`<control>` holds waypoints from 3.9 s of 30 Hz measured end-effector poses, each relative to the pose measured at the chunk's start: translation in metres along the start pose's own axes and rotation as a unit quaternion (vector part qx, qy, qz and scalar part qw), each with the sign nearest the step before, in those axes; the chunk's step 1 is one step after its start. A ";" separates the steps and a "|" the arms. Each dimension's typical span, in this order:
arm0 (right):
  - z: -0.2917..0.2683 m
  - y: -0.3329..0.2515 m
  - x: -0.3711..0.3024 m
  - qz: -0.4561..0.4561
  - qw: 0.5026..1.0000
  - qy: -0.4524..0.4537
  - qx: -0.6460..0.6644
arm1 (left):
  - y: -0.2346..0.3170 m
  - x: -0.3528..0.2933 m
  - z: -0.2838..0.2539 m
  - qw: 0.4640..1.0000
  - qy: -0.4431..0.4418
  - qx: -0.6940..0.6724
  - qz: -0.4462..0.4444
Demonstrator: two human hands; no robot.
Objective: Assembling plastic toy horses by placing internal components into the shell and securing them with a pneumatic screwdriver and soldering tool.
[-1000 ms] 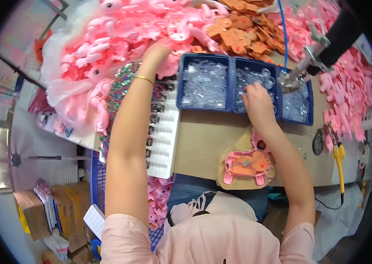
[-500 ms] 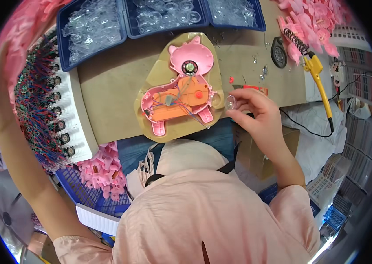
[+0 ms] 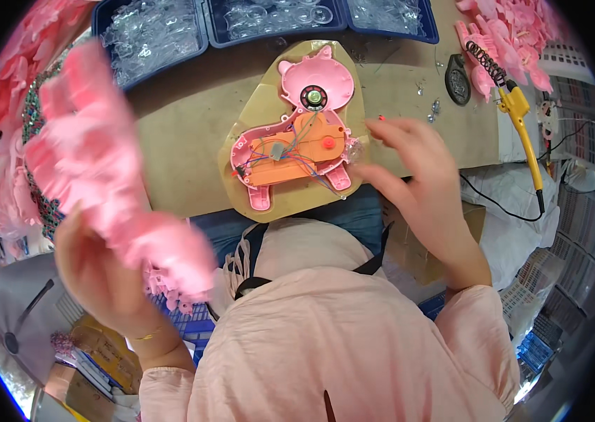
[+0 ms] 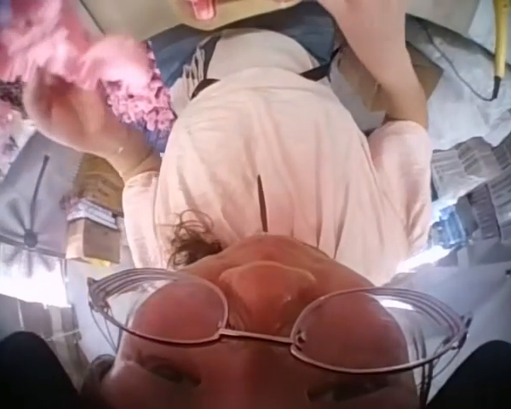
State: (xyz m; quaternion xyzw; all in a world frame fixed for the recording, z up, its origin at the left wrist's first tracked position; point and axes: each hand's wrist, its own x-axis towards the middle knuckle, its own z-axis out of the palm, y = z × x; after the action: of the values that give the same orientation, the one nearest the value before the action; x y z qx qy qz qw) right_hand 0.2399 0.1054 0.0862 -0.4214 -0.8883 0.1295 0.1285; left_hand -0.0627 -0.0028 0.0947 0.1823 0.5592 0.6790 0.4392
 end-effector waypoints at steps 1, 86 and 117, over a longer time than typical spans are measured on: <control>-0.005 -0.004 -0.001 0.037 0.977 0.007 0.209 | -0.007 -0.009 0.025 0.991 -0.085 -0.105 -0.023; 0.030 -0.002 -0.023 0.112 0.976 0.117 0.143 | -0.023 -0.007 0.055 0.986 -0.122 0.060 -0.096; 0.020 -0.016 0.017 -0.084 0.943 -0.034 0.322 | -0.048 0.003 0.069 0.976 -0.174 0.058 -0.120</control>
State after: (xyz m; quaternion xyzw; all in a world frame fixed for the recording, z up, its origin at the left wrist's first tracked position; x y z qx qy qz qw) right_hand 0.2119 0.1063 0.0750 -0.2768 -0.8354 0.4113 0.2374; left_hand 0.0049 0.0403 0.0711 0.2549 0.5307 0.5456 0.5964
